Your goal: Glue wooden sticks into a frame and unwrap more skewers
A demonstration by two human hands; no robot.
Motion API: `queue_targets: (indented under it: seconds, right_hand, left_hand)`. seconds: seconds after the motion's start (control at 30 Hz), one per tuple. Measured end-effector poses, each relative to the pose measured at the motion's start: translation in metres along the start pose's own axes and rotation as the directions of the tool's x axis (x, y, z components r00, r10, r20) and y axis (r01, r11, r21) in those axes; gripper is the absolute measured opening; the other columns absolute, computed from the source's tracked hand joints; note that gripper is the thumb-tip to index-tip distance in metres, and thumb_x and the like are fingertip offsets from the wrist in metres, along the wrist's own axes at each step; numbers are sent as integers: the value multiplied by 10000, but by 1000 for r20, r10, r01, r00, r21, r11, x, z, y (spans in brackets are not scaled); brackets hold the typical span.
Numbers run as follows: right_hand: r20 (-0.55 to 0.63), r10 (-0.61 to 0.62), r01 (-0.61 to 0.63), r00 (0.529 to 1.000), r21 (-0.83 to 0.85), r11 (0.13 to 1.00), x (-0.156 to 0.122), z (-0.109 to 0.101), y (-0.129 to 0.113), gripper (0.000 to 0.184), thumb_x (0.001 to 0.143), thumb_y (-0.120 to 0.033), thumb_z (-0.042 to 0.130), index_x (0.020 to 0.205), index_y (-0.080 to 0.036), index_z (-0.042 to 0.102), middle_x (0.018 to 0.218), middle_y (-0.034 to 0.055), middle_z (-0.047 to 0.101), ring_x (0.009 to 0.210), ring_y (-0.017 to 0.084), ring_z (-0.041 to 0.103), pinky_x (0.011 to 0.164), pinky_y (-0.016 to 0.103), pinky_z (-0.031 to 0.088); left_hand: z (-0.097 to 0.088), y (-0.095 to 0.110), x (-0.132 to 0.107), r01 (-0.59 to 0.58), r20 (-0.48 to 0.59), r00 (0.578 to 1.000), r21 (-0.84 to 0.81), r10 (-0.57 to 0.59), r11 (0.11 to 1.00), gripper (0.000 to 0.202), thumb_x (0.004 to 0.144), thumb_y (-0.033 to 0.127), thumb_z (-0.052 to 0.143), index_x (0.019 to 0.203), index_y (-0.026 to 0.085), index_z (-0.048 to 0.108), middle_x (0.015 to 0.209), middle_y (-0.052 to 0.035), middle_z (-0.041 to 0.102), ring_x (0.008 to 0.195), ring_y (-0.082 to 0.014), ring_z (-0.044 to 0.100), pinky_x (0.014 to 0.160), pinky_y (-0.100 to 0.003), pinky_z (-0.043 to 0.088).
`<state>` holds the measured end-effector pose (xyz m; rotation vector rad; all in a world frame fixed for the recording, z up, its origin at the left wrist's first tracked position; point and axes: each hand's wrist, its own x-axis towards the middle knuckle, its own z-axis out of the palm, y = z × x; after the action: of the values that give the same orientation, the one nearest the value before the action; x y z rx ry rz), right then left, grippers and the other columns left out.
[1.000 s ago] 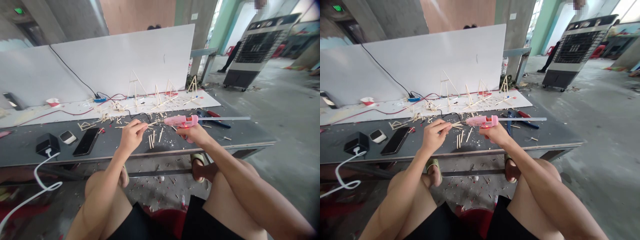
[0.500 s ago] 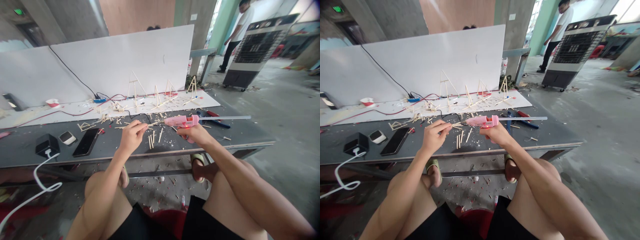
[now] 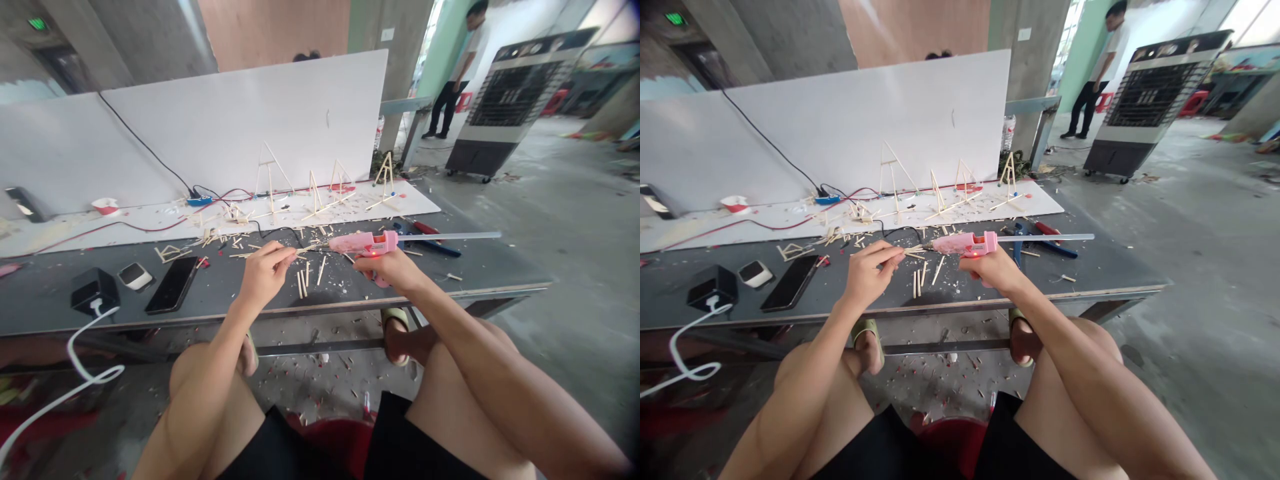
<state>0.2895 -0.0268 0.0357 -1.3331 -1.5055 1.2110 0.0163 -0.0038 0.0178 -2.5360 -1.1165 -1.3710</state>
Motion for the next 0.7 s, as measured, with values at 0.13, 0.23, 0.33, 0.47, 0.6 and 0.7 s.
queue_targets:
  seconds: [0.13,0.23,0.33,0.47,0.6,0.7]
  right_hand:
    - [11,-18,18,1000,14,1000,-1,0,-2,363,662,-256,673,1011,-172,726,507,-38,491,437,84,349,377,230,209]
    - [10,-11,11,1000,17,1000,-1,0,-2,360,664,-256,675,1012,-174,719,513,-39,492,438,81,346,379,225,208]
    - [7,3,-3,1000,12,1000,-1,-1,-1,318,659,-262,681,964,-176,709,517,-35,497,450,86,358,384,225,206]
    - [-5,15,-15,1000,3,1000,-2,-1,-1,162,657,-273,688,788,-180,666,515,-17,510,468,102,390,390,235,213]
    - [-38,-3,4,999,46,999,-1,-1,0,159,657,-291,724,638,-179,612,533,10,552,506,122,457,422,250,287]
    - [-70,-25,36,997,165,986,10,-8,5,271,654,-369,783,611,-174,601,576,25,600,543,133,514,472,257,376]
  left_hand:
    - [0,0,0,0,2,1000,2,0,1000,204,984,262,570,959,198,762,839,-44,715,609,-102,593,577,-237,458]
    - [0,1,1,-1,5,1000,-1,1,1000,205,985,262,567,961,200,761,837,-42,715,609,-103,597,576,-238,463]
    - [0,2,1,6,9,1000,-14,-6,1000,199,980,246,570,954,193,760,833,-43,713,590,-102,591,565,-239,455]
    - [1,2,0,19,19,1000,-28,-18,999,199,981,216,559,958,185,754,833,-43,720,593,-105,603,578,-242,464]
    - [4,0,-1,15,12,1000,-34,-15,999,192,977,198,559,958,184,750,826,-40,734,601,-110,632,594,-240,484]
    - [7,-2,-2,28,9,1000,-44,-28,999,203,979,205,550,938,188,748,844,-40,754,589,-107,649,595,-232,498]
